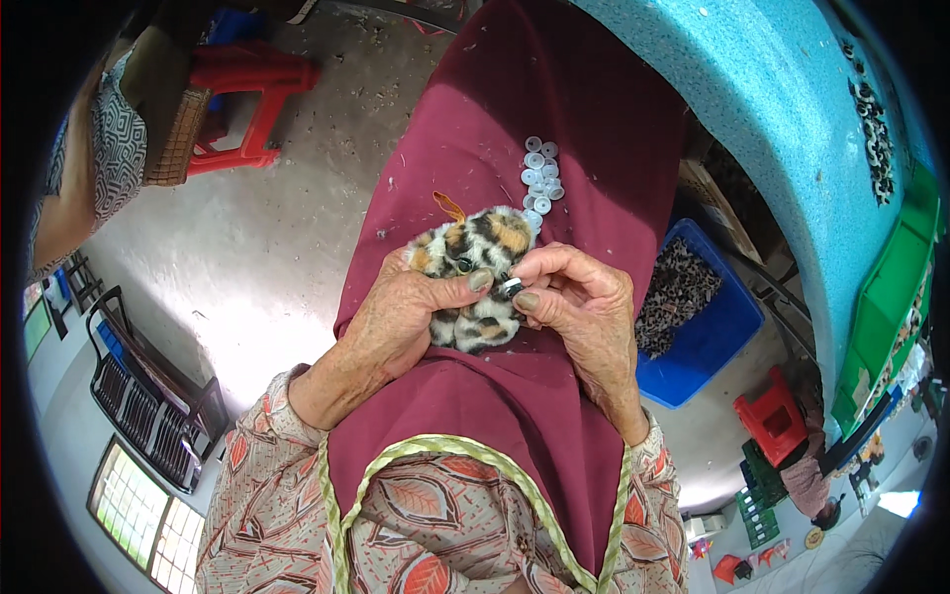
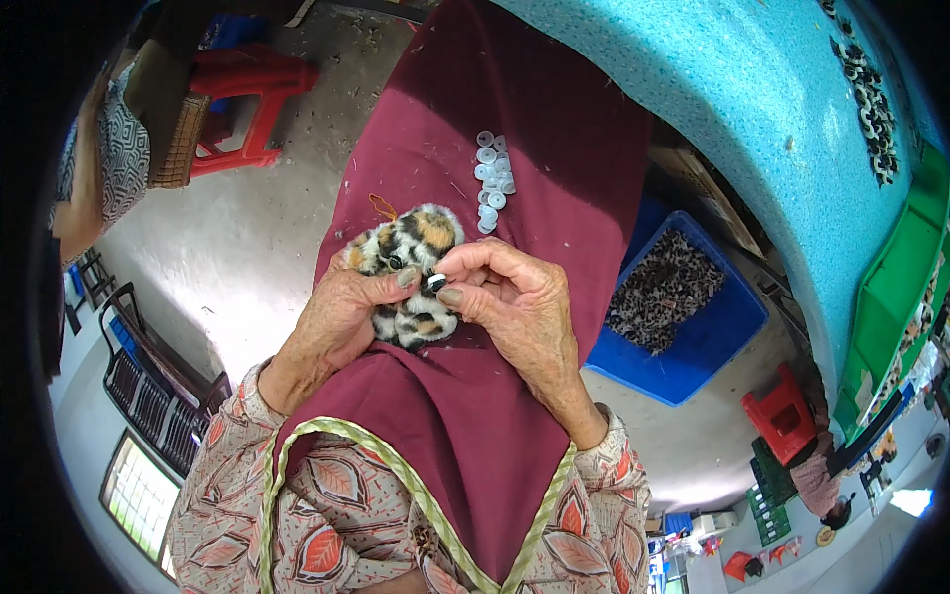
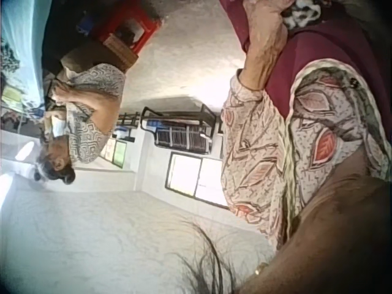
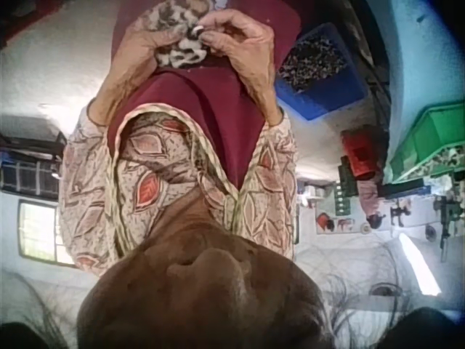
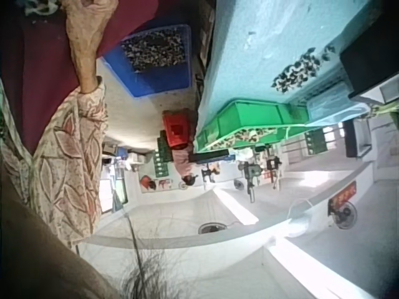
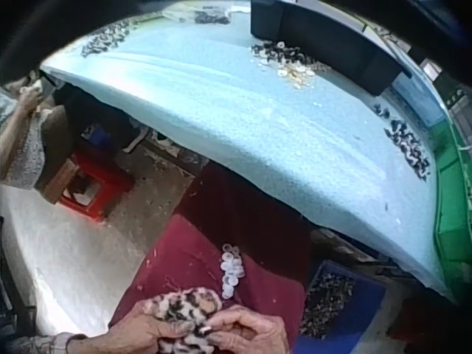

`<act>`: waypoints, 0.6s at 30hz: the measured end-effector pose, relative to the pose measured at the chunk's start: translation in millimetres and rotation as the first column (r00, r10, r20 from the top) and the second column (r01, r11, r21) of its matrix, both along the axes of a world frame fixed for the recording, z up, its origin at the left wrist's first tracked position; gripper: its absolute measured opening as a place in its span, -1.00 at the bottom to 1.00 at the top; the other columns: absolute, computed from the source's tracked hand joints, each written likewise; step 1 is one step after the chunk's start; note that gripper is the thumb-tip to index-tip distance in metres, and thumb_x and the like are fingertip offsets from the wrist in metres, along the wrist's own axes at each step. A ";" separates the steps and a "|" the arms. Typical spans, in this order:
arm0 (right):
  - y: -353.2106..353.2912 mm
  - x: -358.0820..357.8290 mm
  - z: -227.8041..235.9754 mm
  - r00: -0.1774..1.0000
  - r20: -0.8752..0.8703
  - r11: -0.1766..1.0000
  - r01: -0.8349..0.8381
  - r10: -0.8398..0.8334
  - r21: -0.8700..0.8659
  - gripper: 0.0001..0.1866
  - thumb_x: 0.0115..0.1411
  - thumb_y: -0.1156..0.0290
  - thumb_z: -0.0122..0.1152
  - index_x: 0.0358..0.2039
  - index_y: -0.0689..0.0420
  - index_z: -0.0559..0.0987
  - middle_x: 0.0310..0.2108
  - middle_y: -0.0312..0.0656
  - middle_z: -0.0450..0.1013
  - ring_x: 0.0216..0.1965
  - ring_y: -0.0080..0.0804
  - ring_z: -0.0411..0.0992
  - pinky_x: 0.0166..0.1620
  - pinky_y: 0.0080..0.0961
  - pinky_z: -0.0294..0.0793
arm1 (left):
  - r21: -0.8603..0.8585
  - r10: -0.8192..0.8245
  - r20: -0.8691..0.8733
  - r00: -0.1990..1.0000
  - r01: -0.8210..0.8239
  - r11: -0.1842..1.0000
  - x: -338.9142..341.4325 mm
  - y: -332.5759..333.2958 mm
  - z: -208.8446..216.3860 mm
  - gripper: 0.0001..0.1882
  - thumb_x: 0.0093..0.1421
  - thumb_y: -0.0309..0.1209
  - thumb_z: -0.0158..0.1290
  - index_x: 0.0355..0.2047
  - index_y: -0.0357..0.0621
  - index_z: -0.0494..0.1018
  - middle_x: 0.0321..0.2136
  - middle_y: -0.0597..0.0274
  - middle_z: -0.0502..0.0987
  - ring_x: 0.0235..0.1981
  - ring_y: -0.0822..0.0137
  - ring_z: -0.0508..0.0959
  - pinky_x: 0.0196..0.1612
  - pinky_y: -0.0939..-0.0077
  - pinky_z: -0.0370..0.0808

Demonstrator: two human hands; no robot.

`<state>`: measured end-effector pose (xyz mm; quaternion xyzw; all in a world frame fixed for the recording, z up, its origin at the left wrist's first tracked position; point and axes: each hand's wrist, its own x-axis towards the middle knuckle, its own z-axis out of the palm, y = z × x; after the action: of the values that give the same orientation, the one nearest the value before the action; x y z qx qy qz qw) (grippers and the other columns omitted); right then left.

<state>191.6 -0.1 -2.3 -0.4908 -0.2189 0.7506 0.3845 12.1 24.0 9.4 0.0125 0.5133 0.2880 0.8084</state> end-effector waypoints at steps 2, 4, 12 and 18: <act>-0.8 -0.4 -1.3 1.000 0.009 1.000 -0.005 0.005 -0.012 -0.78 0.02 0.68 0.26 -0.26 0.27 0.56 -0.39 -0.34 0.45 -0.38 -0.72 0.39 -0.33 -0.78 0.40 | -0.003 0.001 0.009 1.000 -0.001 1.000 -0.5 -0.1 -1.2 -0.64 0.06 -0.61 0.14 -0.09 -0.32 0.42 -0.27 0.12 0.57 -0.28 0.31 0.59 -0.19 0.42 0.60; -1.1 -0.8 -1.9 1.000 0.024 1.000 -0.007 0.007 -0.016 -0.78 0.02 0.67 0.26 -0.27 0.27 0.56 -0.41 -0.34 0.44 -0.41 -0.73 0.37 -0.36 -0.79 0.39 | -0.007 0.000 0.018 1.000 0.000 1.000 -1.0 -0.6 -2.4 -0.65 0.06 -0.60 0.15 -0.10 -0.32 0.42 -0.27 0.11 0.57 -0.28 0.31 0.59 -0.19 0.41 0.59; 0.0 -2.3 -2.3 0.994 0.103 0.999 -0.020 0.024 -0.044 -0.82 0.03 0.66 0.26 -0.30 0.27 0.56 -0.49 -0.35 0.43 -0.49 -0.74 0.35 -0.44 -0.79 0.39 | -0.003 -0.022 -0.010 1.000 0.022 1.000 -0.9 -1.4 -1.5 -0.67 0.05 -0.64 0.13 -0.13 -0.34 0.44 -0.27 0.09 0.57 -0.29 0.31 0.60 -0.21 0.46 0.59; -3.1 -4.4 0.9 0.991 0.135 0.997 0.005 0.006 -0.083 -0.85 0.05 0.66 0.24 -0.32 0.31 0.54 -0.49 -0.27 0.47 -0.48 -0.67 0.42 -0.40 -0.74 0.46 | 0.187 -0.148 -0.202 0.968 0.187 0.964 0.5 -7.3 -2.5 -0.70 -0.05 -0.66 0.20 -0.24 -0.35 0.48 -0.32 0.15 0.57 -0.30 0.43 0.57 -0.22 0.54 0.56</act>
<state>187.1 -3.1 -1.4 -0.5561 -0.2133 0.7240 0.3480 12.6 16.6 6.9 0.1661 0.5515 0.2670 0.7726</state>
